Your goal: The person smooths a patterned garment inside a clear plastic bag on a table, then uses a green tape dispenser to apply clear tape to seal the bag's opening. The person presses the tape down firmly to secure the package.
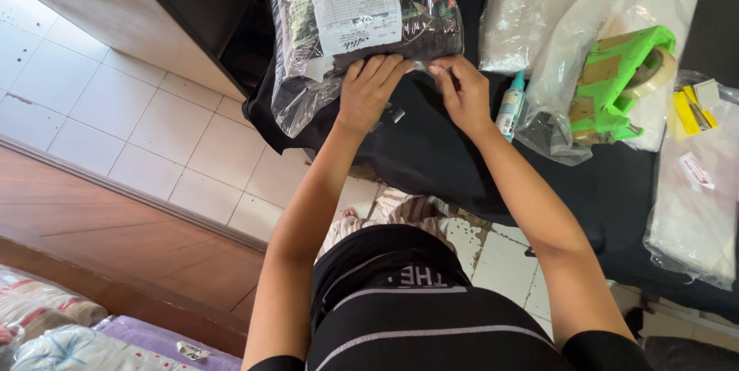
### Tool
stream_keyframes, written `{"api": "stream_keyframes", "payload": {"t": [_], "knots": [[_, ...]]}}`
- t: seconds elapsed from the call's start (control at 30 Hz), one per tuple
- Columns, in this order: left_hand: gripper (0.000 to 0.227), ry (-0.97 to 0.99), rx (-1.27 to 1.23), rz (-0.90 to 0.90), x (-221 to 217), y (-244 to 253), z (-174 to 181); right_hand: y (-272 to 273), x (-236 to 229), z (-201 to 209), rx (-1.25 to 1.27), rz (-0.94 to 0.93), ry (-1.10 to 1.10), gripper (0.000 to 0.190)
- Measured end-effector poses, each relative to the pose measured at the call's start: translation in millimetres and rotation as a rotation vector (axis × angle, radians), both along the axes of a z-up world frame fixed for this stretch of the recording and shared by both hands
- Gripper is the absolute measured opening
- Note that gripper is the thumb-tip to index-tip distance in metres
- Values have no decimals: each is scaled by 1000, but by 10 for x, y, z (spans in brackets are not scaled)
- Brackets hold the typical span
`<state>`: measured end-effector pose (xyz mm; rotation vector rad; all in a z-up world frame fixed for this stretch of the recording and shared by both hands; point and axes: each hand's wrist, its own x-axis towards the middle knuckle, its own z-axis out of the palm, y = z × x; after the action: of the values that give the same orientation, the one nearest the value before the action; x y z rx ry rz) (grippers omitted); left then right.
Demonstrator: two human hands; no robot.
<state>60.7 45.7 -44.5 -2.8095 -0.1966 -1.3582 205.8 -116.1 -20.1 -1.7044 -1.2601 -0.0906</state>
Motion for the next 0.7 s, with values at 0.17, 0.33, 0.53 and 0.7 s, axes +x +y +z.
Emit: {"api": "stream_keyframes", "payload": {"t": [0.17,0.33,0.53,0.7], "knots": [[27,-40,-5,73,52,-96,49,-42,59,195,34,127,-448,16],[25,-38,-48,82,53,-147,133,-65,98,391,4,196,-887,40],[21,8,-85,71,30,-175,217,-64,85,342,-196,115,-1050,29],[19,-41,-94,65,7,-193,261,-70,96,289,-74,-14,-1296,21]]}}
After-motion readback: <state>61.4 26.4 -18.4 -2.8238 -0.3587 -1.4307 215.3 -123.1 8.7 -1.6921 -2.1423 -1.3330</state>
